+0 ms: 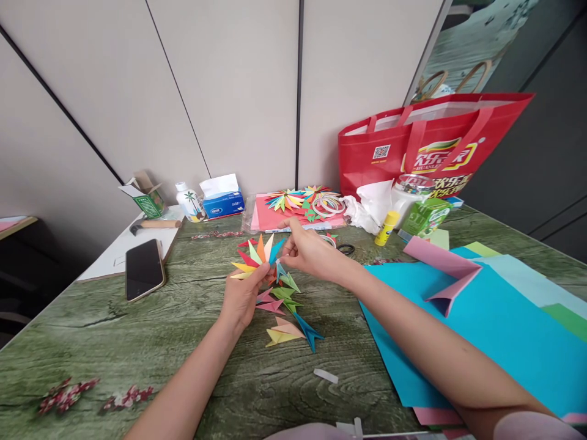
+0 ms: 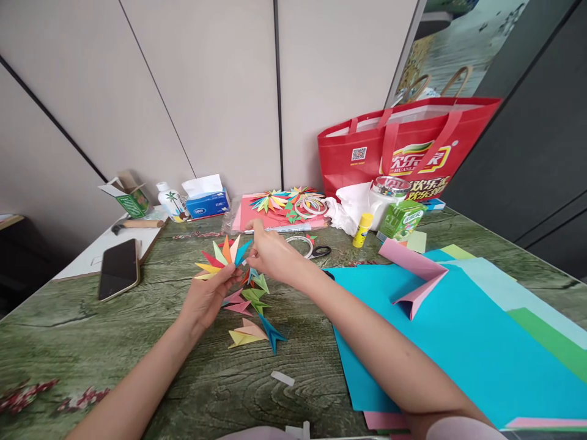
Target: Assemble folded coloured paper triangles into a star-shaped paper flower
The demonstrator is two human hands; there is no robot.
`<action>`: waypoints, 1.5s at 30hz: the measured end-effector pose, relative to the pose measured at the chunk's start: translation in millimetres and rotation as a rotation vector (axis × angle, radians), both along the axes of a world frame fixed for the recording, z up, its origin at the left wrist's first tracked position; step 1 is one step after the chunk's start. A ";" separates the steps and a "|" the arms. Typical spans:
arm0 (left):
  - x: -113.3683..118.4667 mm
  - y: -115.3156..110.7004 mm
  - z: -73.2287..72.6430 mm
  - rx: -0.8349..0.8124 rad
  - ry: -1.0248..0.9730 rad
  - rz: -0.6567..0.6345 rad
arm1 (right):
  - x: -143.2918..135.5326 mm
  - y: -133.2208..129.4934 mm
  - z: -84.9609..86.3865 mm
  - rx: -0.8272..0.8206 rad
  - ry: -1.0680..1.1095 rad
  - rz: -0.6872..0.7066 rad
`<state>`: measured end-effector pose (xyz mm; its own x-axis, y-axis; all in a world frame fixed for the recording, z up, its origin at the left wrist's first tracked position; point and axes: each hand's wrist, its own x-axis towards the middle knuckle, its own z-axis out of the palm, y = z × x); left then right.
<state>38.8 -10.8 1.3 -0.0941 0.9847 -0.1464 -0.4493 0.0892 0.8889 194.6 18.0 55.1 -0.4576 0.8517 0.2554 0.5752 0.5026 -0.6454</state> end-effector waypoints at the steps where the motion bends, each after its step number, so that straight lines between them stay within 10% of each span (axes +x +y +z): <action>1: -0.2 0.1 0.0 -0.003 0.001 -0.006 | 0.1 0.5 -0.3 -0.004 -0.003 -0.004; 45: 0.1 -1.6 -3.3 -0.004 0.010 -0.062 | -2.2 0.5 -3.2 -0.048 0.030 -0.076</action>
